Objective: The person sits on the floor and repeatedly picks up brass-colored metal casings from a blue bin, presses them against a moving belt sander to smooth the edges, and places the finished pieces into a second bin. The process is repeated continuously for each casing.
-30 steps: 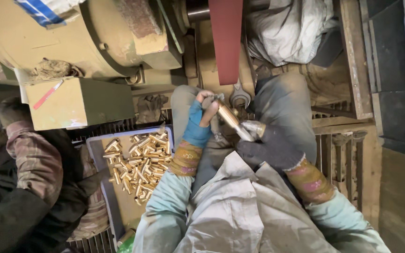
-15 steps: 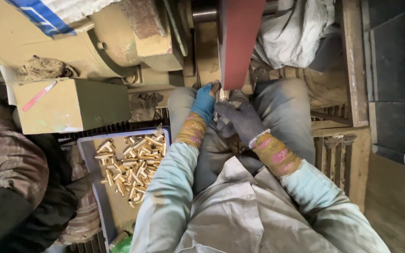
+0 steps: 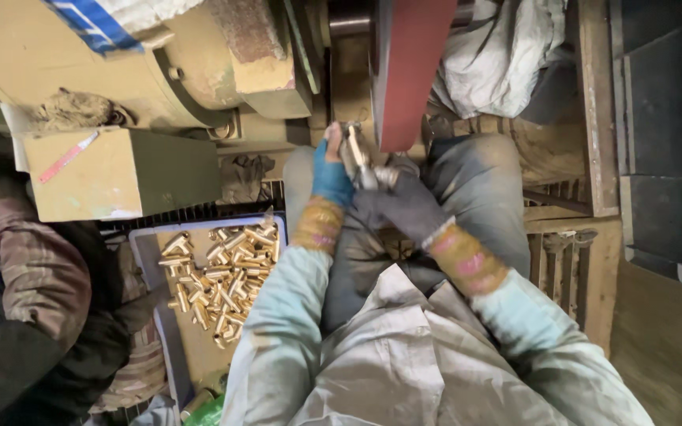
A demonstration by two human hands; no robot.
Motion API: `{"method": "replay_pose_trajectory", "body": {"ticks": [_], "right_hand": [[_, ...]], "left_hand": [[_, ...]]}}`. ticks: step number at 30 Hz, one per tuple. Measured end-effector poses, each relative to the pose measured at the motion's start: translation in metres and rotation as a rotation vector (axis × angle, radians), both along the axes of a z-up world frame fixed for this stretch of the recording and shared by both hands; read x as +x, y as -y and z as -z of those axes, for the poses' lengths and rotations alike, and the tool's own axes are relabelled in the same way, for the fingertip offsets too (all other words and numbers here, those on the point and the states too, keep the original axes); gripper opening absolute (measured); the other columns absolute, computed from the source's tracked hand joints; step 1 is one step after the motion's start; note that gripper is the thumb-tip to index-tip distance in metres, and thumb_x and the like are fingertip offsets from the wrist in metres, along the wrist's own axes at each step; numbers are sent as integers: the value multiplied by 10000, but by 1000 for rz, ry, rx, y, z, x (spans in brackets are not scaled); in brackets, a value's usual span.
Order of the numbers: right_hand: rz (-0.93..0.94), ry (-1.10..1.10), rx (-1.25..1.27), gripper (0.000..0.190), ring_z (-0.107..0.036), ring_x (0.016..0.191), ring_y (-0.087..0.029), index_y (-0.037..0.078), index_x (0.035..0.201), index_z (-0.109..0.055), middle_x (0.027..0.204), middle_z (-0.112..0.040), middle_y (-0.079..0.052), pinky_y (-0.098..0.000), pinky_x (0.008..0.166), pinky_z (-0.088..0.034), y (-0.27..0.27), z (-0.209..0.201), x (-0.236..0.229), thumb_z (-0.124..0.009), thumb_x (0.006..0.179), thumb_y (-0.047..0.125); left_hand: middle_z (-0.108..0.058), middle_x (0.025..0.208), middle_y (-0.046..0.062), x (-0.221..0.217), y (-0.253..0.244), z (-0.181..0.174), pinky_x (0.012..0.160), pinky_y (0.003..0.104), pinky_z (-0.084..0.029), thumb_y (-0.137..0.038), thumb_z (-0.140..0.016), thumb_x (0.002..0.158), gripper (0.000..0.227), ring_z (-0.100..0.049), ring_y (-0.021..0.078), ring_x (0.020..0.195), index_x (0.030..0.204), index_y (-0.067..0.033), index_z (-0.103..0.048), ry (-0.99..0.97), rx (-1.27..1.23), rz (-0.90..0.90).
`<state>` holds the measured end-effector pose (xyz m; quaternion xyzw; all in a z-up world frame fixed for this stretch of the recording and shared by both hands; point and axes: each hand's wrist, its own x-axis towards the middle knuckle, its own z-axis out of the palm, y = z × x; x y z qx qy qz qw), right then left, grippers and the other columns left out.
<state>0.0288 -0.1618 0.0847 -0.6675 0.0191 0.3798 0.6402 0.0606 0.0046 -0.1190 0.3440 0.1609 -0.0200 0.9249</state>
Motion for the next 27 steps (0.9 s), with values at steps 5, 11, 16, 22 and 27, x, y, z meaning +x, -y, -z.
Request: {"method": "replay_pose_trajectory", "body": {"ticks": [5, 11, 16, 22, 27], "right_hand": [[-150, 347, -125, 385, -634, 746, -138, 45, 1150, -705, 841, -708, -39, -314, 692, -554, 16, -32, -43, -798, 818, 216], [-128, 592, -177, 484, -684, 811, -177, 35, 1165, -661, 942, -719, -77, -341, 781, -567, 35, -48, -77, -861, 792, 270], [-105, 434, -35, 514, -657, 926, -186, 29, 1276, -636, 1051, -728, -89, -340, 872, -553, 47, -50, -87, -818, 855, 259], [-104, 533, -228, 585, -695, 911, -164, 49, 1299, -623, 1052, -739, -85, -340, 869, -567, 52, -45, -93, -840, 816, 299], [-216, 1265, -555, 395, -710, 1007, -266, 104, 1189, -641, 1119, -735, -169, -376, 841, -550, 73, -21, -80, -763, 834, 230]], "left_hand": [[-674, 1033, 60, -33, -1, -91, 748, 325, -556, -317, -551, 1044, 266, -654, 161, 842, 1166, -81, -569, 57, 131, 61], [-647, 1024, 53, -57, 14, -135, 833, 304, -537, -321, -567, 1091, 283, -629, 148, 914, 1187, -56, -576, 222, 216, 216], [-616, 1058, 41, -56, 25, -155, 866, 293, -526, -351, -548, 1121, 314, -596, 125, 962, 1189, -46, -583, 212, 321, 272], [-658, 966, 55, -60, 24, -164, 762, 322, -582, -361, -557, 1056, 289, -660, 156, 850, 1146, -86, -574, 194, 111, 357], [-663, 1116, 56, -53, 10, -132, 940, 245, -515, -245, -583, 1125, 221, -615, 126, 1038, 1204, -39, -606, 363, 627, 252]]}}
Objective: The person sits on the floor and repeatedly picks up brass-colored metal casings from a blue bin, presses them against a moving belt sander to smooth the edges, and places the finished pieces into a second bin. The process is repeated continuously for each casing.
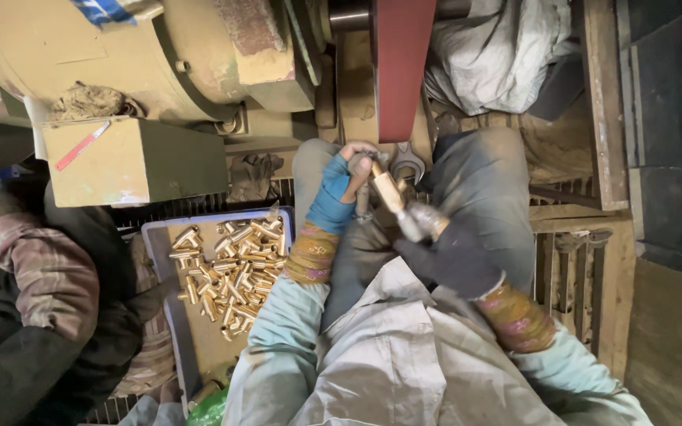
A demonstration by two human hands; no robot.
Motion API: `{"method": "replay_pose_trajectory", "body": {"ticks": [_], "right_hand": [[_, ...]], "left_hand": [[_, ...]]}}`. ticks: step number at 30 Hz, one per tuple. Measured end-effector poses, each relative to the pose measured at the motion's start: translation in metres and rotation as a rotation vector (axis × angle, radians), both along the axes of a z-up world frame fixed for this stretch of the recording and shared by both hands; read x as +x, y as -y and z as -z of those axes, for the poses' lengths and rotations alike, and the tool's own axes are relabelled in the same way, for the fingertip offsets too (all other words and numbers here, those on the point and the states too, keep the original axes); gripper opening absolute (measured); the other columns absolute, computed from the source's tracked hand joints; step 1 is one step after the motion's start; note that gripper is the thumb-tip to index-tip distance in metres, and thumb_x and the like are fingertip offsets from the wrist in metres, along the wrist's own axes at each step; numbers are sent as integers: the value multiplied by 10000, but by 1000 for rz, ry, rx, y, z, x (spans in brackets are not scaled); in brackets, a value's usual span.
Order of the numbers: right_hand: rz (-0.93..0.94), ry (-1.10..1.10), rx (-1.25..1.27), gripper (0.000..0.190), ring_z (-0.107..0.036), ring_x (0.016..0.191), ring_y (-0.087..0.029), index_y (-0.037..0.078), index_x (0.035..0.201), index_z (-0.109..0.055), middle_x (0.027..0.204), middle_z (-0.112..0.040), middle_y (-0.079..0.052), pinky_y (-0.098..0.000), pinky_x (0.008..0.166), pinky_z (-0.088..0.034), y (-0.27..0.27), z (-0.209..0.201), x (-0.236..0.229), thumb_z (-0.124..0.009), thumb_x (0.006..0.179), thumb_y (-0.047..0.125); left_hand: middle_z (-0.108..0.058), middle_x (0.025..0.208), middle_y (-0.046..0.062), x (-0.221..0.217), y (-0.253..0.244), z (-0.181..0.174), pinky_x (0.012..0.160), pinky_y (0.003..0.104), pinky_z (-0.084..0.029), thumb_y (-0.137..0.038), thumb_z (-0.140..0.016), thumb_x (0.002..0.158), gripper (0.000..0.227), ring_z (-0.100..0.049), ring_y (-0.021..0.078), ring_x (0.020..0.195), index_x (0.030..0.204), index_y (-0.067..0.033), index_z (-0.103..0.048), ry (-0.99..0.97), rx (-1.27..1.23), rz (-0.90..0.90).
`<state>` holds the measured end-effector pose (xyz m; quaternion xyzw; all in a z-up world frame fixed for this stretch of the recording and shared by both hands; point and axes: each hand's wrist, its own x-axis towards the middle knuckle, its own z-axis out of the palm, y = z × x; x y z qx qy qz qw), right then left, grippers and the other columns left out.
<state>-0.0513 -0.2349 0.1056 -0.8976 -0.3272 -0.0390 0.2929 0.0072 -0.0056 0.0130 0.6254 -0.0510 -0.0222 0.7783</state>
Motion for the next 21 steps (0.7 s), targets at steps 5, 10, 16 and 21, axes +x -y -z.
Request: {"method": "replay_pose_trajectory", "body": {"ticks": [5, 10, 16, 21], "right_hand": [[179, -468, 514, 283, -703, 1029, -173, 33, 1270, -654, 1129, -729, -102, -327, 896, -570, 20, 36, 36, -672, 1010, 142], [374, -993, 592, 287, -735, 863, -152, 64, 1241, -695, 1002, -743, -60, -293, 769, -573, 21, 57, 88, -653, 970, 150], [468, -1016, 495, 238, -719, 812, -147, 69, 1166, -719, 972, -761, -35, -303, 737, -572, 17, 60, 112, -662, 961, 174], [504, -1047, 551, 225, -683, 791, -125, 49, 1129, -705, 925, -730, -38, -302, 713, -562, 16, 73, 122, -661, 946, 173]], "left_hand": [[-671, 929, 53, -2, -4, 41, 640, 227, -486, -176, -603, 1068, 157, -590, 100, 751, 1167, -53, -604, -281, 38, -25], [-615, 731, 72, 18, 1, 77, 481, 286, -506, -222, -562, 1027, 124, -610, 146, 550, 1034, -116, -499, -467, -239, -9], [-553, 782, 32, 28, 10, 117, 547, 293, -515, -209, -570, 1075, 175, -586, 113, 639, 981, -73, -515, -342, -31, -100], [-580, 848, 46, 31, 11, 145, 679, 304, -510, -170, -585, 1122, 168, -557, 125, 746, 1002, -64, -533, -189, 41, -153]]}}
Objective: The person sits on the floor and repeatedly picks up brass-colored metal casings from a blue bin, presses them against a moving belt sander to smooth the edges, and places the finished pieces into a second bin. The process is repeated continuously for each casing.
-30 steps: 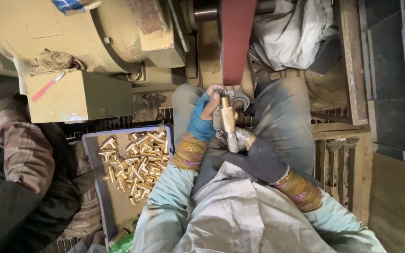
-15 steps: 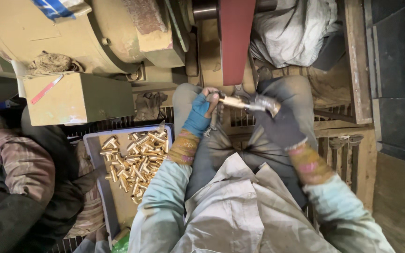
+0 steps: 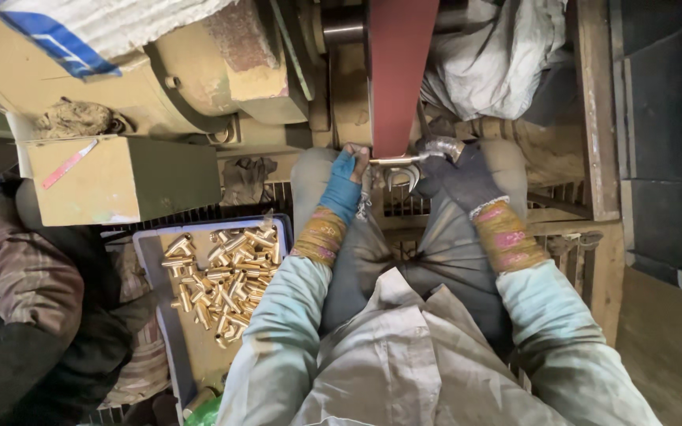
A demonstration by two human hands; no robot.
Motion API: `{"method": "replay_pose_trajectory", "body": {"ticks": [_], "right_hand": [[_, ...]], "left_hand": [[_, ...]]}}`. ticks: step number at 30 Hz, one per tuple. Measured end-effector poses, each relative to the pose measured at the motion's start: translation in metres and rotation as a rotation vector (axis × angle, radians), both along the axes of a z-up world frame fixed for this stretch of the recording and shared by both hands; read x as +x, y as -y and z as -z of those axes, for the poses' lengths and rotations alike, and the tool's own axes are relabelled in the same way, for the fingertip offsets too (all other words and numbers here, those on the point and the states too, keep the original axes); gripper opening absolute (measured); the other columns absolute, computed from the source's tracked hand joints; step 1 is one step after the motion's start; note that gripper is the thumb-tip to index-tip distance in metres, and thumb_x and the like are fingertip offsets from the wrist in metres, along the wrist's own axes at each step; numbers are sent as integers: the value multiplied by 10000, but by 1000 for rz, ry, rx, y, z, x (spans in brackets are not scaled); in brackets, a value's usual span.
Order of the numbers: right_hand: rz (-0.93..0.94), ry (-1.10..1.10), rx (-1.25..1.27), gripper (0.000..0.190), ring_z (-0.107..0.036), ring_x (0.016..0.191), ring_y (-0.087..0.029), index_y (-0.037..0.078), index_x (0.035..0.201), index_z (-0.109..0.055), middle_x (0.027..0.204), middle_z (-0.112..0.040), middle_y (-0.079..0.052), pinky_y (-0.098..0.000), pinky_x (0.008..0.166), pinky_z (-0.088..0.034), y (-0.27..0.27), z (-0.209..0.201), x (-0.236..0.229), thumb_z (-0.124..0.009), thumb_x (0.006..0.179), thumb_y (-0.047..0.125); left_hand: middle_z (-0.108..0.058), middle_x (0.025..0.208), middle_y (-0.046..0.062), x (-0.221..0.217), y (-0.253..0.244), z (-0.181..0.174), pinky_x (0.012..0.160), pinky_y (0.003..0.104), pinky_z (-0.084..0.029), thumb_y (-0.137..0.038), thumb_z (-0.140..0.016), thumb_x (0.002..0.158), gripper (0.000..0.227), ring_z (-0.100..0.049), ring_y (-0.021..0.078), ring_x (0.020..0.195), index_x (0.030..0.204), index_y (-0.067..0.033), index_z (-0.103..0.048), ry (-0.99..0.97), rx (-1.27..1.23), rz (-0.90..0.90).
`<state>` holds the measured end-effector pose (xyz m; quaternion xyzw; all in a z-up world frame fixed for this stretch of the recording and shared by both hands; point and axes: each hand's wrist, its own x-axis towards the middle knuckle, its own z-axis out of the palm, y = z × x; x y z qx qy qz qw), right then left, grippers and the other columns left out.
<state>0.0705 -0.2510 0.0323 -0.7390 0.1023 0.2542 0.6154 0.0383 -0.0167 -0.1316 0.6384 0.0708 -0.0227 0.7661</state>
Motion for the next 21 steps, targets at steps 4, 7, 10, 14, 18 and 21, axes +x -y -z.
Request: {"method": "replay_pose_trajectory", "body": {"ticks": [4, 7, 10, 14, 18, 21], "right_hand": [[-104, 45, 81, 265, -636, 742, -144, -46, 1034, -706, 849, -699, -95, -297, 674, -519, 5, 12, 6, -604, 1038, 198], [44, -316, 184, 309, -609, 566, -205, -47, 1027, -657, 713, -653, -131, -332, 546, -505, 3, 22, 16, -577, 1013, 251], [78, -357, 227, 280, -643, 574, -193, -34, 1045, -670, 701, -656, -113, -321, 557, -532, 7, 22, 19, -589, 1011, 232], [-350, 183, -15, 295, -678, 659, -159, 38, 1207, -688, 825, -723, -88, -307, 597, -554, 14, 6, -1, -583, 946, 128], [-41, -20, 164, 246, -712, 754, -141, 57, 1160, -729, 957, -751, -86, -308, 673, -590, -4, -14, -15, -698, 947, 174], [-124, 36, -146, 247, -705, 781, -136, 82, 1129, -758, 954, -755, -73, -303, 710, -563, -11, -25, -8, -742, 917, 207]], "left_hand": [[-557, 760, 20, 2, 1, 6, 576, 286, -494, -181, -567, 1055, 150, -553, 113, 646, 945, -93, -517, -231, -151, -23], [-536, 832, 16, 3, 0, 2, 740, 274, -464, -172, -585, 1105, 171, -469, 99, 784, 964, -75, -564, -9, 124, -18], [-530, 757, -3, 4, 1, -7, 629, 310, -466, -187, -581, 1024, 133, -506, 123, 682, 938, -108, -517, -247, -253, -19], [-532, 895, 2, -4, -11, -17, 767, 260, -469, -196, -574, 1103, 126, -510, 91, 829, 1046, -84, -562, -21, -28, 44], [-570, 842, 35, -9, -19, -30, 616, 306, -513, -215, -573, 1082, 133, -591, 145, 704, 1054, -89, -539, -76, -226, 88], [-561, 749, 49, -9, -18, -41, 515, 331, -514, -219, -581, 1061, 144, -606, 176, 601, 1035, -94, -515, -193, -345, 55]]}}
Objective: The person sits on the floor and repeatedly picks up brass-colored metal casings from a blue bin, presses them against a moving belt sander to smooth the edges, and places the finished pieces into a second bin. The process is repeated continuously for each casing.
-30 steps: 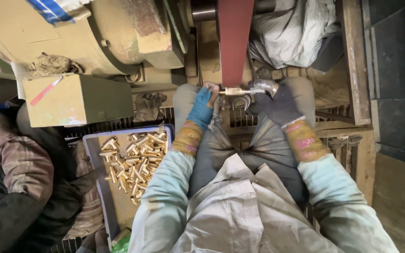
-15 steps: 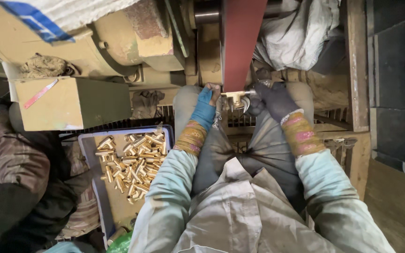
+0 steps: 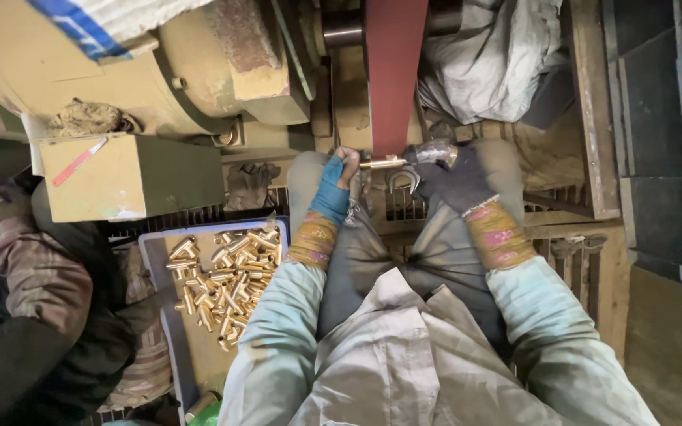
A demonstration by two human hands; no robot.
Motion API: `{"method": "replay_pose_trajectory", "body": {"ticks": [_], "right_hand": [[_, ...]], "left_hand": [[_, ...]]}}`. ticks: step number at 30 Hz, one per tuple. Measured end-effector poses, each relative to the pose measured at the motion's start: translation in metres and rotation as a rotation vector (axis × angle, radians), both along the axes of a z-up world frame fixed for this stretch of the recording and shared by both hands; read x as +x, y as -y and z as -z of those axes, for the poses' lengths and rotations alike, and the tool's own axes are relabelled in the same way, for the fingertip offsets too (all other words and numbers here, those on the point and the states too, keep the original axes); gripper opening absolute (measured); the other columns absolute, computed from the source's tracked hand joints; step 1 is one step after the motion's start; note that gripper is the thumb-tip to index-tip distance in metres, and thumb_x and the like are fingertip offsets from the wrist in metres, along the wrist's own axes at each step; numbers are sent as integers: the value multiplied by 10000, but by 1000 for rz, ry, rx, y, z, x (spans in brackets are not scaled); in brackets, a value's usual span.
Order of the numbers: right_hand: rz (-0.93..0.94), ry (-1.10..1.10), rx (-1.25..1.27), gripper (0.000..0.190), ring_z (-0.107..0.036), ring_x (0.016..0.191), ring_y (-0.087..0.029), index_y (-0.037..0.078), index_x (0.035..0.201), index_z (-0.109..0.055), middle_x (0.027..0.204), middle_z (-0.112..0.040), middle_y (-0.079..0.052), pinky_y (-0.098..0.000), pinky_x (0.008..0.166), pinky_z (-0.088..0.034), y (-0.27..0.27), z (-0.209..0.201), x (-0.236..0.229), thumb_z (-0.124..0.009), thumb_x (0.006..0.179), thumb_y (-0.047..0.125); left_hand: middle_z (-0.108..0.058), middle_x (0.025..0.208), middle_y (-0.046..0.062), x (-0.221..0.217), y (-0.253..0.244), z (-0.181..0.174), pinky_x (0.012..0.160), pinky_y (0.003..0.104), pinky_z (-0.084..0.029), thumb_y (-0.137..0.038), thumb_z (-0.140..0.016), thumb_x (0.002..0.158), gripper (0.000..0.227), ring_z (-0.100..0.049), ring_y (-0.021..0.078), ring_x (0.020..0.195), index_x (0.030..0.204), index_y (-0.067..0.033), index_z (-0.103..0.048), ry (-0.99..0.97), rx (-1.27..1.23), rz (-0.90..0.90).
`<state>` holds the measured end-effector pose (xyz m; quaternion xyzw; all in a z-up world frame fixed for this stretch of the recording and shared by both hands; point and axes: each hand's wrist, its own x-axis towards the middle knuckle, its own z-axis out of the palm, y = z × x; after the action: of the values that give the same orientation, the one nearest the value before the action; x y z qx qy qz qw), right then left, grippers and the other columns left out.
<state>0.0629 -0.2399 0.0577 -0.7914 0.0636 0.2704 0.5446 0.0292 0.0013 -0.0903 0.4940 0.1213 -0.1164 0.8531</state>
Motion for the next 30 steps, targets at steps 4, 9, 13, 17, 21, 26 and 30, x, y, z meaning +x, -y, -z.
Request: {"method": "replay_pose_trajectory", "body": {"ticks": [4, 9, 13, 17, 21, 26, 30], "right_hand": [[2, -96, 23, 241, -681, 743, -142, 78, 1100, -753, 929, -759, -69, -308, 683, -565, -5, -2, 13, -724, 909, 221], [106, -191, 226, 177, -627, 666, -132, 70, 1065, -654, 833, -689, -55, -309, 580, -530, -10, 15, 25, -683, 929, 179], [282, -320, 411, 130, -596, 583, -144, 162, 1062, -598, 752, -639, -13, -318, 482, -507, -13, 23, 23, -645, 944, 191], [-28, -65, 260, 189, -661, 651, -155, 66, 1053, -695, 801, -699, -68, -304, 581, -550, -3, 6, 4, -666, 959, 227], [-393, 103, -221, 312, -723, 741, -212, 87, 1086, -747, 845, -757, -114, -345, 705, -574, -1, -14, -31, -791, 847, 283], [-537, 490, -234, 311, -719, 899, -262, 88, 1098, -760, 1000, -754, -120, -376, 789, -557, 6, -28, -68, -812, 836, 246], [-281, 269, -33, 258, -685, 883, -126, 58, 1062, -752, 1003, -766, -51, -294, 793, -547, 44, -36, -80, -807, 822, 135]], "left_hand": [[-588, 688, 70, 5, 2, -14, 451, 315, -468, -241, -563, 1048, 149, -564, 174, 513, 997, -121, -492, -102, 23, -19], [-520, 705, 6, 5, 1, -4, 494, 308, -513, -237, -589, 1048, 139, -543, 126, 556, 986, -155, -495, -256, -31, -59], [-552, 737, -4, 2, -1, 13, 498, 319, -499, -258, -603, 1034, 151, -579, 133, 590, 983, -129, -541, -71, 90, -52], [-631, 985, -5, -2, -1, 1, 814, 260, -514, -181, -672, 1059, 135, -590, 76, 909, 1137, -92, -609, 225, 302, -47], [-665, 978, 10, -34, 0, -44, 789, 252, -535, -121, -745, 983, 209, -615, 75, 890, 1146, -83, -621, 331, 394, 23], [-624, 834, 13, -91, -44, -84, 621, 260, -458, -139, -715, 974, 213, -568, 98, 714, 1163, -92, -626, 27, 294, -70], [-674, 960, 46, -150, -124, -66, 734, 282, -528, -146, -706, 962, 156, -627, 146, 833, 1094, -80, -655, 111, 846, -368]]}}
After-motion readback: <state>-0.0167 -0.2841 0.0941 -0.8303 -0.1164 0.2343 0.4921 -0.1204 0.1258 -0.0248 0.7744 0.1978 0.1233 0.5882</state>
